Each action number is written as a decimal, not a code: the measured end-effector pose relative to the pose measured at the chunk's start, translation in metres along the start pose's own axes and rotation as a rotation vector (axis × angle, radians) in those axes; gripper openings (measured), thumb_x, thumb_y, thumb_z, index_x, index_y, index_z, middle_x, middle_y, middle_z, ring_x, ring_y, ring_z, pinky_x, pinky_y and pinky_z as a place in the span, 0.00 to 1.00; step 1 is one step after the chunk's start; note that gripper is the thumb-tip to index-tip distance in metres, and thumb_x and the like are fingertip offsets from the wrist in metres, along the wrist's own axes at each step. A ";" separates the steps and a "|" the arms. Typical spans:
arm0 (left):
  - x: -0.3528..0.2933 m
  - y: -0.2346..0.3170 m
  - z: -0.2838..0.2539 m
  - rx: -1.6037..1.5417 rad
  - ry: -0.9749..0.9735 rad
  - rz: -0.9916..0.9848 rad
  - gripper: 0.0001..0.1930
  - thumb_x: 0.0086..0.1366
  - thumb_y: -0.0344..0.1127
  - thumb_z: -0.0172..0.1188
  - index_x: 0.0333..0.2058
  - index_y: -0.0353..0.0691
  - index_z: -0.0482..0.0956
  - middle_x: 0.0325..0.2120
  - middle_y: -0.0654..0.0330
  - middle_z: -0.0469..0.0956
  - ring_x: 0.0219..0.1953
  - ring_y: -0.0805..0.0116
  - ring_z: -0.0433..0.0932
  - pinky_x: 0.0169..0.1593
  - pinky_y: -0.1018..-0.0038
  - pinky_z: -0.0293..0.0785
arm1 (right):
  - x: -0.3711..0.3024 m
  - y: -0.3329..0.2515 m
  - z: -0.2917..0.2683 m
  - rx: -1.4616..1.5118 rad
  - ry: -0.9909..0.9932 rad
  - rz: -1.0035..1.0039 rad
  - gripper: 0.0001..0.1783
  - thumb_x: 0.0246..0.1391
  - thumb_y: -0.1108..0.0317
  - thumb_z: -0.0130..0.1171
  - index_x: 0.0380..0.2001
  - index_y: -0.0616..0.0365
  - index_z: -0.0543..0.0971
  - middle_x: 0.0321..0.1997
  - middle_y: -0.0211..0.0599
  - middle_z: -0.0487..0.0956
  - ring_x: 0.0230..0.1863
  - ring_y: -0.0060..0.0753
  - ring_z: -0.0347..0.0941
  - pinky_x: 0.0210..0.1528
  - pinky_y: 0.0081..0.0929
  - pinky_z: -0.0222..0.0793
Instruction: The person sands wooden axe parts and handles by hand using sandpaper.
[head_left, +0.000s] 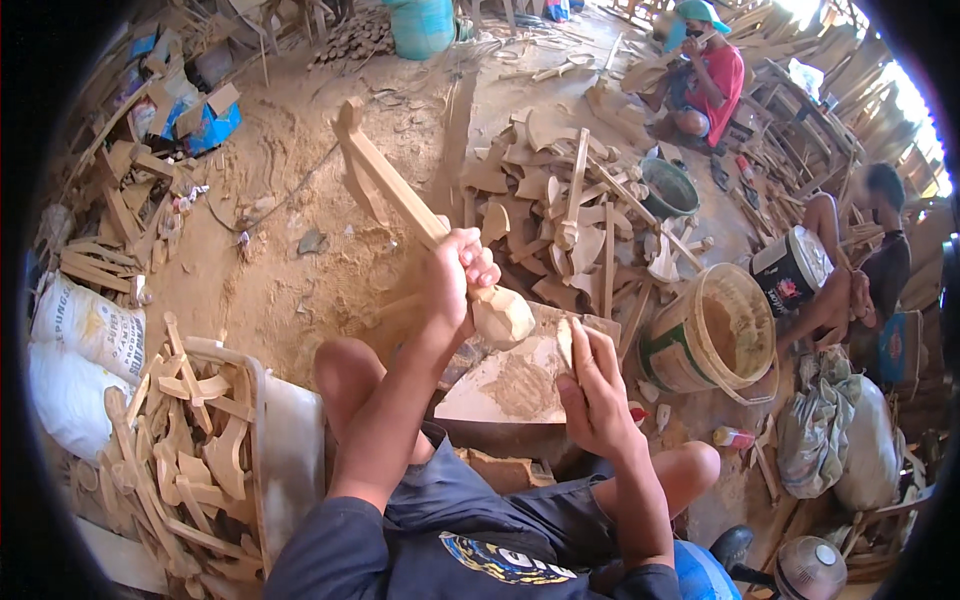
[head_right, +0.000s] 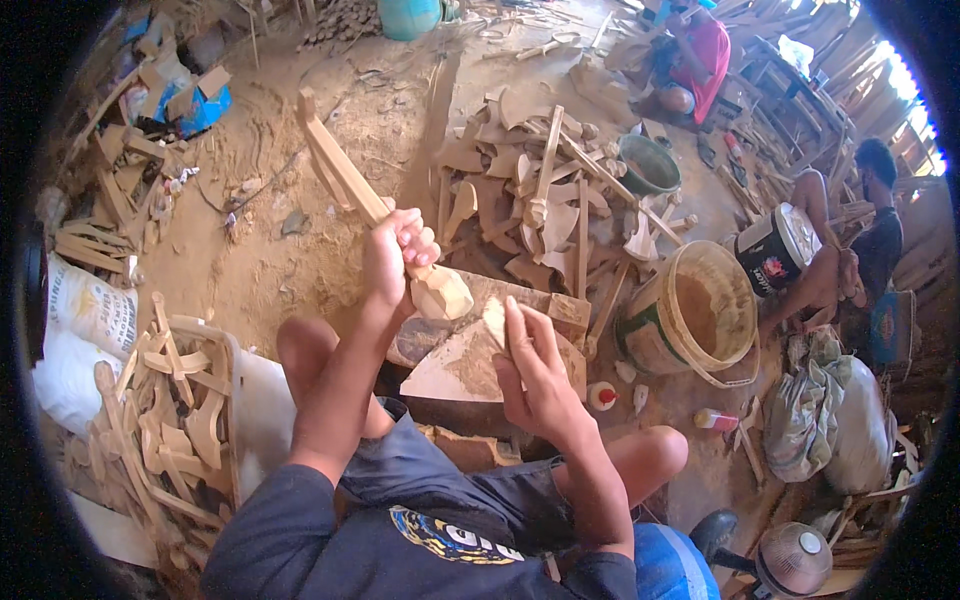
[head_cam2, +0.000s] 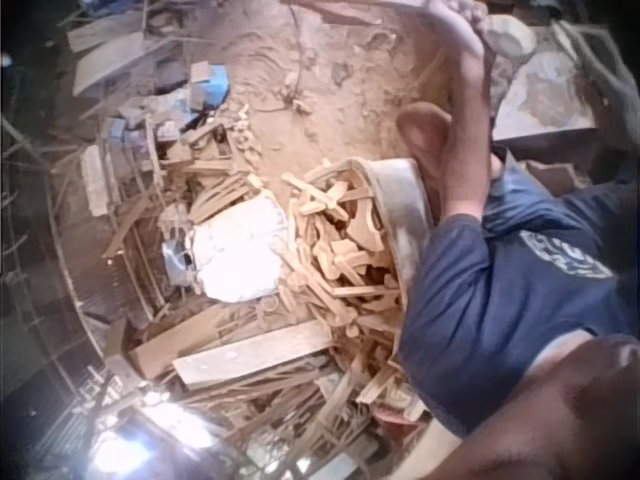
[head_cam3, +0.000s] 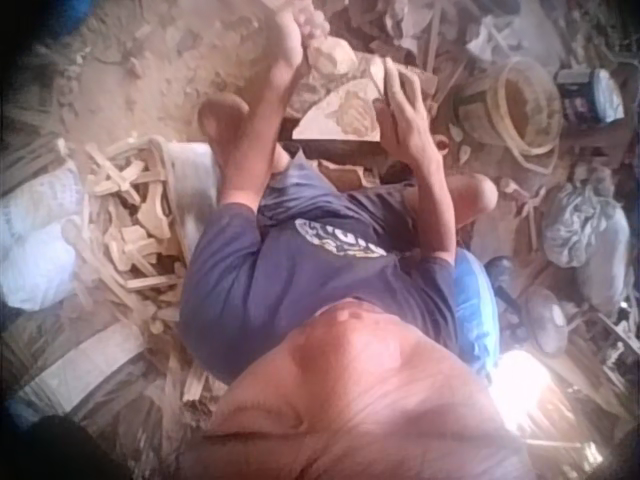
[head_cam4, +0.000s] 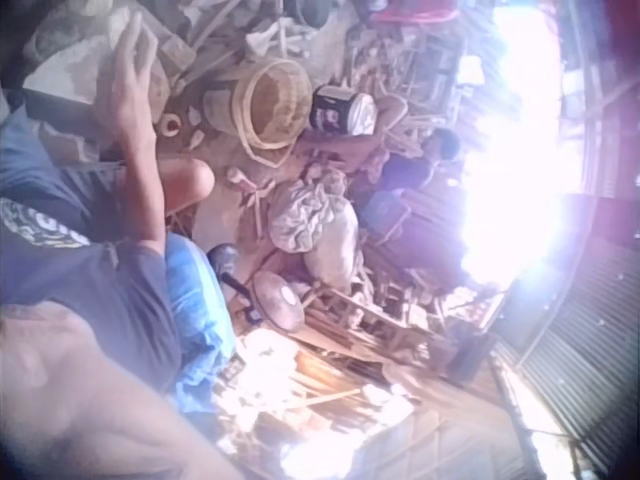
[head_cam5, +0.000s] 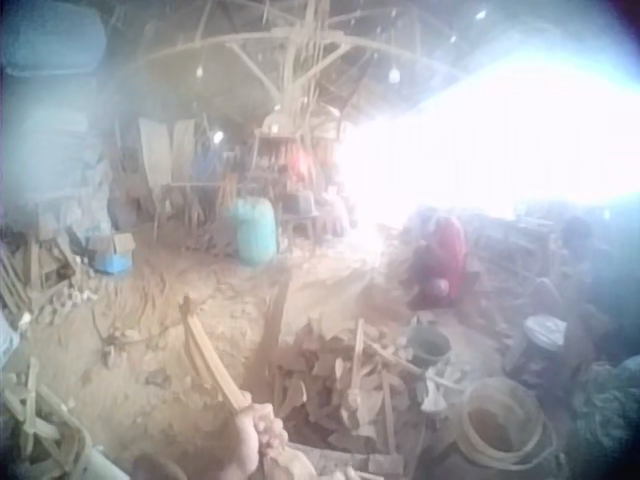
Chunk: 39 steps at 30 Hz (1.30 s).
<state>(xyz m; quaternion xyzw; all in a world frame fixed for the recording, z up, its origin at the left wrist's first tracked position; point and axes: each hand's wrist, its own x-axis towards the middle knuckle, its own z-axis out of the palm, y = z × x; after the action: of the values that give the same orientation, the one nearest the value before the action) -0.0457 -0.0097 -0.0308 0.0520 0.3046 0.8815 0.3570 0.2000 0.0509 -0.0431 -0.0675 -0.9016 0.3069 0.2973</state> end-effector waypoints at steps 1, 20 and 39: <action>0.000 0.002 -0.001 0.001 0.005 -0.002 0.15 0.73 0.26 0.54 0.33 0.54 0.59 0.19 0.74 0.57 0.16 0.81 0.57 0.22 0.77 0.60 | -0.002 -0.002 0.005 -0.050 0.014 -0.046 0.39 0.59 0.80 0.64 0.74 0.70 0.67 0.64 0.59 0.71 0.59 0.59 0.76 0.62 0.39 0.74; -0.019 0.021 0.005 0.344 -0.113 0.242 0.14 0.70 0.26 0.57 0.40 0.53 0.59 0.19 0.70 0.59 0.12 0.78 0.61 0.17 0.75 0.62 | -0.001 -0.023 0.030 -0.297 -0.001 -0.163 0.32 0.40 0.84 0.65 0.55 0.76 0.80 0.54 0.54 0.79 0.43 0.53 0.78 0.48 0.43 0.79; -0.026 0.022 0.012 0.358 -0.100 0.286 0.14 0.71 0.23 0.55 0.41 0.51 0.59 0.18 0.70 0.60 0.13 0.80 0.60 0.16 0.75 0.60 | 0.008 -0.027 0.038 -0.270 0.188 -0.186 0.26 0.47 0.86 0.67 0.53 0.73 0.82 0.53 0.53 0.81 0.44 0.55 0.78 0.47 0.40 0.78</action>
<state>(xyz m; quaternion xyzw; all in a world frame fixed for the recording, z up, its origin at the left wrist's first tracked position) -0.0355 -0.0333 -0.0053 0.2008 0.4277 0.8512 0.2283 0.1736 0.0118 -0.0472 -0.0516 -0.9051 0.1466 0.3957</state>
